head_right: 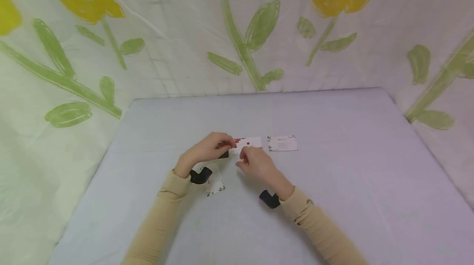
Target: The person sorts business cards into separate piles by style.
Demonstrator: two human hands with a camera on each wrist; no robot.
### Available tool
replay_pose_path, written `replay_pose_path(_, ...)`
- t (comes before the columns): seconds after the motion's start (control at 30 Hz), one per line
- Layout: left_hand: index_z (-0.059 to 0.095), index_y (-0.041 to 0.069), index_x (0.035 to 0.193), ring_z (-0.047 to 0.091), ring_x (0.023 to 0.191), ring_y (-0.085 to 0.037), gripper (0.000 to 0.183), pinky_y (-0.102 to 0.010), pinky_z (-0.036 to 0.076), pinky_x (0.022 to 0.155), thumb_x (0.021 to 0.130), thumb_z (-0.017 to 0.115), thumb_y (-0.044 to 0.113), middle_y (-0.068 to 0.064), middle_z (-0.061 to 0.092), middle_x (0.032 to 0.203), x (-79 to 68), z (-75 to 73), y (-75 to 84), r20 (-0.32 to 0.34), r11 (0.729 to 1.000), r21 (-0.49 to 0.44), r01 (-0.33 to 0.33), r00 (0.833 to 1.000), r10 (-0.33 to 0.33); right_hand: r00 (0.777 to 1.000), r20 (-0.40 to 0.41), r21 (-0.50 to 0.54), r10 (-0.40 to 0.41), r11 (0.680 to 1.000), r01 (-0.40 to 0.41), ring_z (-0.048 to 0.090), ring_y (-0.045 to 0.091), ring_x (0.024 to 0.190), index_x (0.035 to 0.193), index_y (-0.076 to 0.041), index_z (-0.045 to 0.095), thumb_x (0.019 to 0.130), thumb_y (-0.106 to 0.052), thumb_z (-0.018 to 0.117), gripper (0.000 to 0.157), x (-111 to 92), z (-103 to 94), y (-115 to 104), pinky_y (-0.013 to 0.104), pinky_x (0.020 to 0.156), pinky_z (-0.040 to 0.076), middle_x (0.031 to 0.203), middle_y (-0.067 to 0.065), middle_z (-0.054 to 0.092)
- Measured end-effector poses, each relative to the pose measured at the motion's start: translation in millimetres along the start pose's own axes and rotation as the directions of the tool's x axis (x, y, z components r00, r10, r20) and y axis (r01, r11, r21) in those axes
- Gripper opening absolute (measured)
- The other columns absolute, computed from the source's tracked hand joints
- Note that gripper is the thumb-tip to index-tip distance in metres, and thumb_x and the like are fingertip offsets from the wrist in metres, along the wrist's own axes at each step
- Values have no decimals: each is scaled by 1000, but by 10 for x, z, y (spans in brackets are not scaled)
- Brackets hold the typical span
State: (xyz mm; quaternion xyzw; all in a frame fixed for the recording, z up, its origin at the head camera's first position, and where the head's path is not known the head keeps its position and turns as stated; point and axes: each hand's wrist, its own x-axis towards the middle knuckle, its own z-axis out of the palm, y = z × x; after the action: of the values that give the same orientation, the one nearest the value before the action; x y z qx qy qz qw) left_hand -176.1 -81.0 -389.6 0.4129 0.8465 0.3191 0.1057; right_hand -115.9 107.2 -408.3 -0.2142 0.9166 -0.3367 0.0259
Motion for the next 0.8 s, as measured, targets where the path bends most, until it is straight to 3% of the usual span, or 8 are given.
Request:
replay_pose_path(0.1, 65, -4, 98, 58, 88, -22, 20, -29, 47, 80, 87, 49, -9, -13, 64, 97, -202, -1, -77, 56, 998, 19, 56, 997, -57, 999, 48, -13, 6, 1000, -6, 47, 12, 59, 79, 0, 57, 81, -14, 71, 20, -13, 239, -177, 23, 54, 40, 67, 1, 52)
replay_pose_path(0.2, 64, -1, 103, 57, 95, -23, 27, -32, 45, 86, 83, 50, -12, -10, 62, 102, -357, 35, -154, 121, 993, 35, 116, 985, -120, 999, 40, -110, 5, 994, -1, 46, 15, 57, 77, 0, 54, 79, -26, 74, 33, -21, 451, -282, 26, 52, 40, 65, 3, 49)
replay_pose_path(0.33, 62, -1, 111, 53, 99, -24, 38, -36, 44, 89, 75, 59, -13, -11, 57, 108, -475, 87, -215, 166, 988, 45, 148, 974, -154, 1000, 9, -271, 2, 963, 1, 48, 18, 56, 79, 2, 55, 71, -47, 75, 54, -17, 649, -362, 31, 50, 42, 65, 6, 48)
replay_pose_path(0.47, 61, -2, 113, 52, 99, -24, 44, -37, 43, 89, 70, 67, -11, -12, 56, 110, -531, 112, -237, 165, 986, 52, 158, 972, -164, 1000, 2, -322, 22, 946, -20, 51, 23, 55, 85, 7, 57, 67, -55, 75, 67, -1, 756, -433, 35, 50, 45, 67, 10, 51)
replay_pose_path(0.8, 60, 0, 106, 52, 98, -23, 39, -36, 42, 92, 69, 70, -9, -10, 55, 105, -571, 120, -297, 139, 981, 90, 172, 973, -184, 990, 55, -382, 130, 919, -99, 57, 28, 65, 80, 1, 53, 67, -50, 78, 58, 46, 811, -549, 44, 57, 47, 66, 9, 51)
